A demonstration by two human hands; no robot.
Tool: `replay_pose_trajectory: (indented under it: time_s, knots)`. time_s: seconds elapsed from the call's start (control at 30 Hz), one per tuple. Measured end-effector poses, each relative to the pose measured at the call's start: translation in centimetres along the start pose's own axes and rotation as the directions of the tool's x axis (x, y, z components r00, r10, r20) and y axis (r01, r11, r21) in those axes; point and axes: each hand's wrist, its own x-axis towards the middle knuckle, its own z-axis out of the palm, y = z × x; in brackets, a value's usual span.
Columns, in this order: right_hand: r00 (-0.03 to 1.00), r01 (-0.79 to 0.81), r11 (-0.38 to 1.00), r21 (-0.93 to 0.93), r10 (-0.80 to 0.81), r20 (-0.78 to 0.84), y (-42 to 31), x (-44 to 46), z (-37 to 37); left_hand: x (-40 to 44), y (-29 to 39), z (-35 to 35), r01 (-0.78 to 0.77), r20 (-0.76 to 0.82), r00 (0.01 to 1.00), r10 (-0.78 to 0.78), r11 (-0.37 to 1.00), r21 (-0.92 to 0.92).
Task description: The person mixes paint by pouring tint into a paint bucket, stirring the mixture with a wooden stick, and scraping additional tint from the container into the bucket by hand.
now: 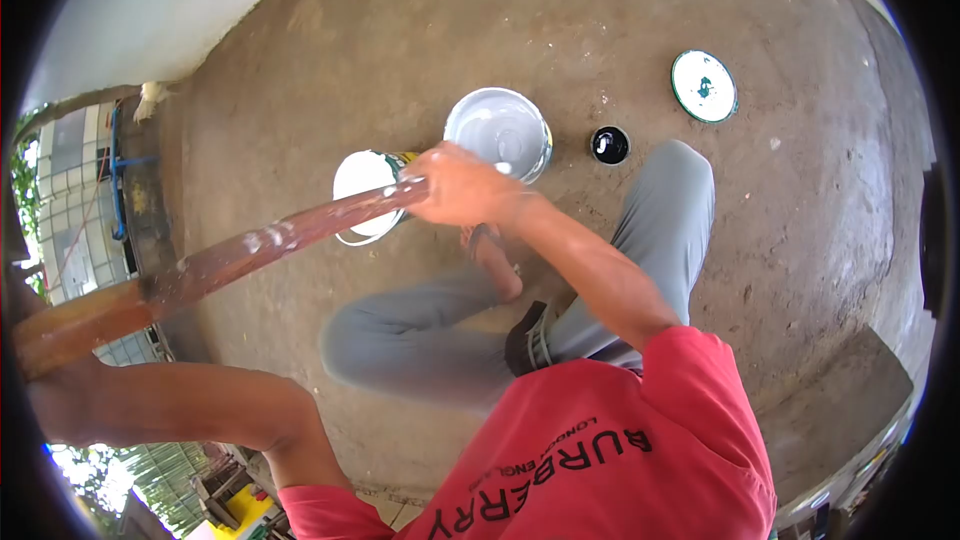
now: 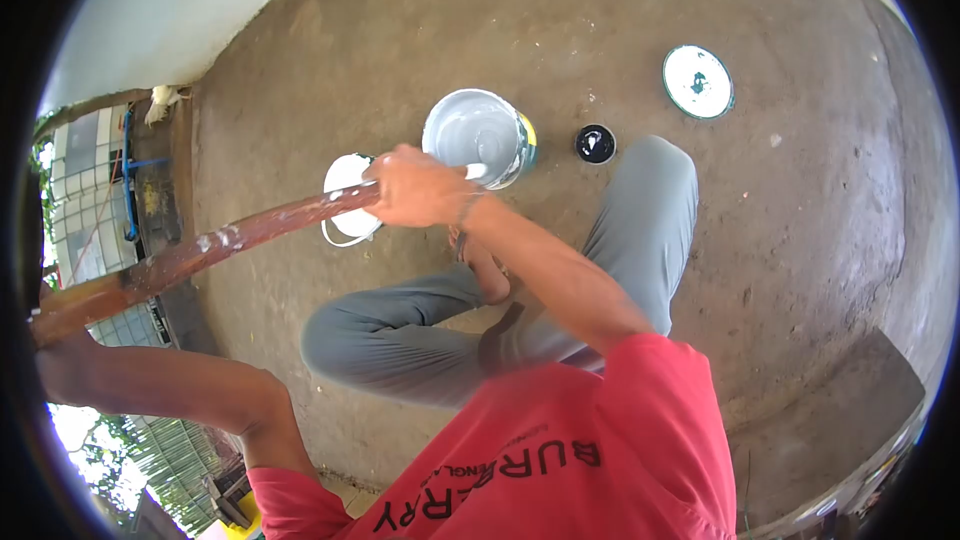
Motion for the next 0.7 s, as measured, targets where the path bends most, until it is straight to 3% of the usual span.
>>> replay_pose_trajectory:
  time_s: [0.13,0.23,0.27,0.37,0.4,0.5,0.57,0.63,0.7]
  knots:
    - [0.99,-0.088,0.986,-0.143,0.07,-0.124,0.4,3.6,-1.9,-0.4,0.4,0.3,-0.002,0.006,1.0,0.002,1.0,0.007]
    - [0.994,0.064,0.998,0.023,-0.061,-0.095,-0.3,2.6,1.4,-0.1,0.2,-0.2,0.005,-0.006,1.0,-0.005,1.0,0.011]
    - [0.991,0.13,0.991,0.031,-0.129,-0.025,0.3,1.6,2.2,0.1,0.0,-0.3,0.007,-0.007,1.0,-0.007,1.0,0.011]
    - [0.991,0.131,0.988,-0.077,-0.13,0.025,2.5,0.1,-1.6,-0.1,-0.4,-0.9,0.011,-0.015,1.0,-0.011,1.0,0.018]
    - [0.999,-0.05,0.993,-0.108,0.048,-0.026,0.6,0.5,-3.4,-0.2,-0.3,-0.9,0.01,-0.015,1.0,-0.009,1.0,0.018]
    - [0.963,-0.063,0.996,-0.062,0.044,-0.265,0.7,3.7,-0.6,-0.1,0.0,-0.5,0.01,-0.018,1.0,-0.01,1.0,0.014]
    - [0.996,0.014,1.0,0.026,-0.012,-0.085,0.1,2.3,2.1,0.3,-0.1,-0.6,0.012,-0.022,1.0,-0.012,1.0,0.013]
    - [0.994,0.06,0.998,-0.03,-0.063,-0.091,1.0,-0.5,2.0,0.3,-0.4,-0.8,0.018,-0.02,1.0,-0.018,1.0,0.009]
    - [0.99,-0.087,0.994,-0.061,0.08,-0.12,0.0,-0.1,-1.7,0.1,-0.5,-0.8,0.017,-0.023,1.0,-0.017,1.0,0.008]
